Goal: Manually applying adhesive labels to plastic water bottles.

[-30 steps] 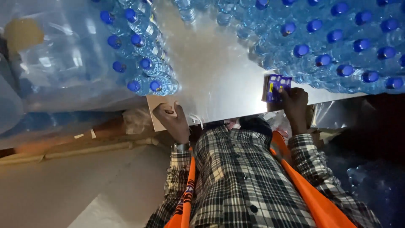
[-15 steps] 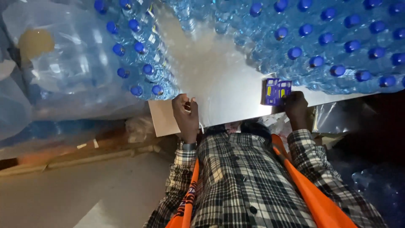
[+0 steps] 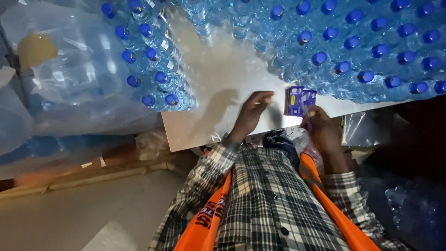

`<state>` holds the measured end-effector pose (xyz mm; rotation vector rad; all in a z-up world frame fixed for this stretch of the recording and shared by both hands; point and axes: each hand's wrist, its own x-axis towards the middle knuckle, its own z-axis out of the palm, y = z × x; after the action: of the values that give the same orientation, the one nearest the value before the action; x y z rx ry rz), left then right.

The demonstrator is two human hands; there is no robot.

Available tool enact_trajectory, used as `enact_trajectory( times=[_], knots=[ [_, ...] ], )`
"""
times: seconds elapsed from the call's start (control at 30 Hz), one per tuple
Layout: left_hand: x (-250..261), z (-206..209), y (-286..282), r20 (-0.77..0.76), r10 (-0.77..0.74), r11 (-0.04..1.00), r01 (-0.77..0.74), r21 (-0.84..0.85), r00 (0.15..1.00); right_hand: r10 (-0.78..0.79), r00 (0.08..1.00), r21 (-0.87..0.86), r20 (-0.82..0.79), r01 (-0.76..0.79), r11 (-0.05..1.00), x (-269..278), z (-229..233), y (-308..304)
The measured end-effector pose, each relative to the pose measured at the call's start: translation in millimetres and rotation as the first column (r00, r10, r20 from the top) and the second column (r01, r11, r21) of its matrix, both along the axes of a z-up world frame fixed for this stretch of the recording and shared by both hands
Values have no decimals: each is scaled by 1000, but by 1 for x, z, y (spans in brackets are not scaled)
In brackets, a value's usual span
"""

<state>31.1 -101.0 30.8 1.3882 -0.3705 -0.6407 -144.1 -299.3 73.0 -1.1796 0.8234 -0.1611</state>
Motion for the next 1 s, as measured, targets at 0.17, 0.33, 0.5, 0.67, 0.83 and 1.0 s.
enact_trajectory(
  times=[0.17,0.33,0.5,0.67,0.83,1.0],
  knots=[
    [-15,15,-30,-301,-153,958,67,-278,941,369,926,-207,79,-347,915,14,26,46],
    [-12,86,-2,-101,57,993,-67,-101,993,145,978,-478,-150,-200,855,33,73,53],
    [-13,98,14,-109,-89,989,75,-128,990,234,943,-403,235,-124,907,51,76,48],
    [-17,104,20,-194,-89,963,35,-268,977,309,883,-308,354,-201,930,68,81,68],
    [-11,105,24,-154,69,970,-102,-222,986,368,828,-395,423,-197,897,74,98,87],
    [-11,118,27,209,245,969,-236,-70,947,214,907,-421,362,-46,906,73,111,95]
  ],
)
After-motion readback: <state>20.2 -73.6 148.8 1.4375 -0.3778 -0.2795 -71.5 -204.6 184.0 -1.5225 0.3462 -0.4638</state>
